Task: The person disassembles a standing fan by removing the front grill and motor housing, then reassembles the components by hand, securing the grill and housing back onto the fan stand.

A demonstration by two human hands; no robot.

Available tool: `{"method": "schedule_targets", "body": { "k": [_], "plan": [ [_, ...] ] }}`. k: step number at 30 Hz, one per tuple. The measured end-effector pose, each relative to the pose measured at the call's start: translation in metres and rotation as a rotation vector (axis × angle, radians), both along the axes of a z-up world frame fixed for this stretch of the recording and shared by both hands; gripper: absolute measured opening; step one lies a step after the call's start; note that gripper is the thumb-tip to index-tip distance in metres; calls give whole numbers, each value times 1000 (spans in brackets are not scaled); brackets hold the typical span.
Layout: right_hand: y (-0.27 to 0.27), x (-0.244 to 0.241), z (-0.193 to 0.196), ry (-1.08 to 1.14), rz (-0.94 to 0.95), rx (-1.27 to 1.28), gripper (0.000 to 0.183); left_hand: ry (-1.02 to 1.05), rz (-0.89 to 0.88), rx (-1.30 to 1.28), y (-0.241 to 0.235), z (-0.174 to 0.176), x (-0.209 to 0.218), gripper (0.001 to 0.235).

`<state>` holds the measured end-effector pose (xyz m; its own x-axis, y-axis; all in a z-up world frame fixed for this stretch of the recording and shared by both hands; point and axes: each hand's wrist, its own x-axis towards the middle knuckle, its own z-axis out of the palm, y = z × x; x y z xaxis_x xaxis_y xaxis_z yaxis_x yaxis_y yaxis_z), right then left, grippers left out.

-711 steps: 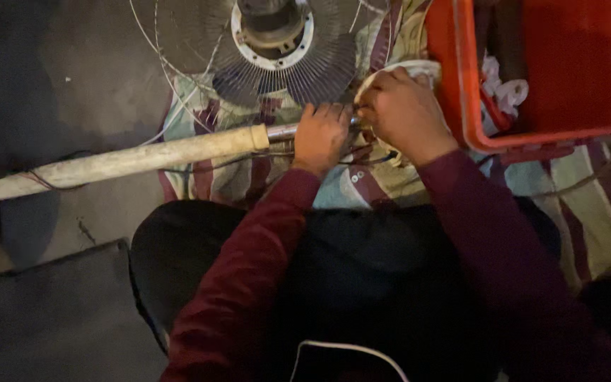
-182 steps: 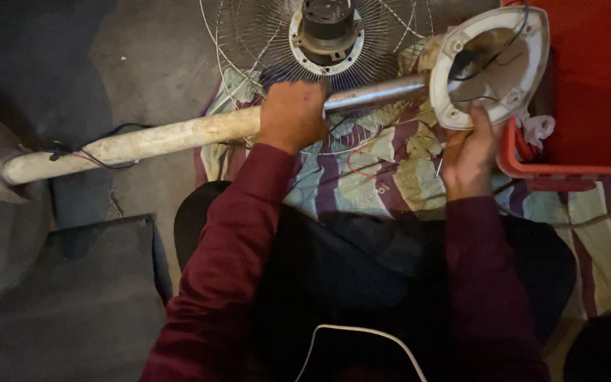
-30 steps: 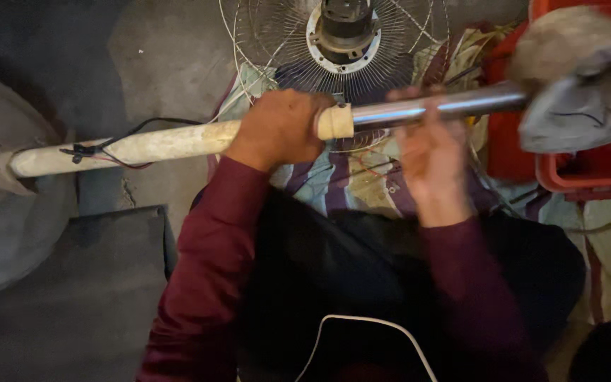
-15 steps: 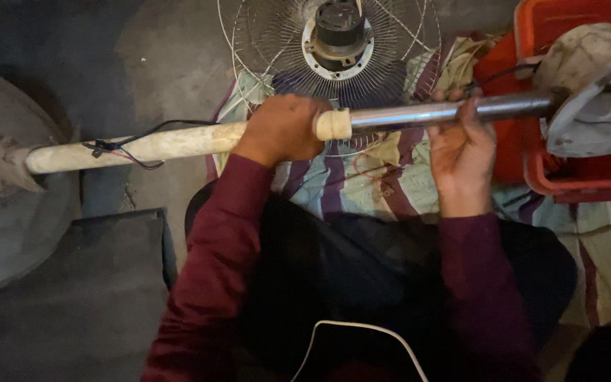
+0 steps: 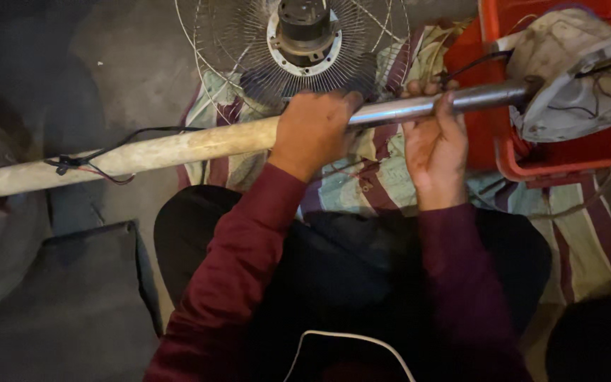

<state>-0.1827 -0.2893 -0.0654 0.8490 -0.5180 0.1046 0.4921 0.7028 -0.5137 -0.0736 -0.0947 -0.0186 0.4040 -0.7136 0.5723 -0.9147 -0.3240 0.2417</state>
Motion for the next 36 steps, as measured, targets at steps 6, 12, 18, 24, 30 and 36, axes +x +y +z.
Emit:
{"method": "schedule_targets", "body": {
  "k": [6,12,18,24,30,36],
  "plan": [
    [-3,-1,-1,16,16,22,16,59,12,83,-3,5,1,42],
    [-1,-2,-7,-62,84,13,16,15,25,104,1,9,1,41],
    [14,3,-2,37,96,-55,26,15,57,82,5,12,3,42],
    [41,13,-13,307,283,-133,32,72,149,128,5,-2,14,29],
    [26,12,-26,279,202,-194,37,-25,72,-40,13,-12,29,32],
    [6,9,-35,143,157,-28,38,-23,125,89,9,-21,29,39]
  ]
}}
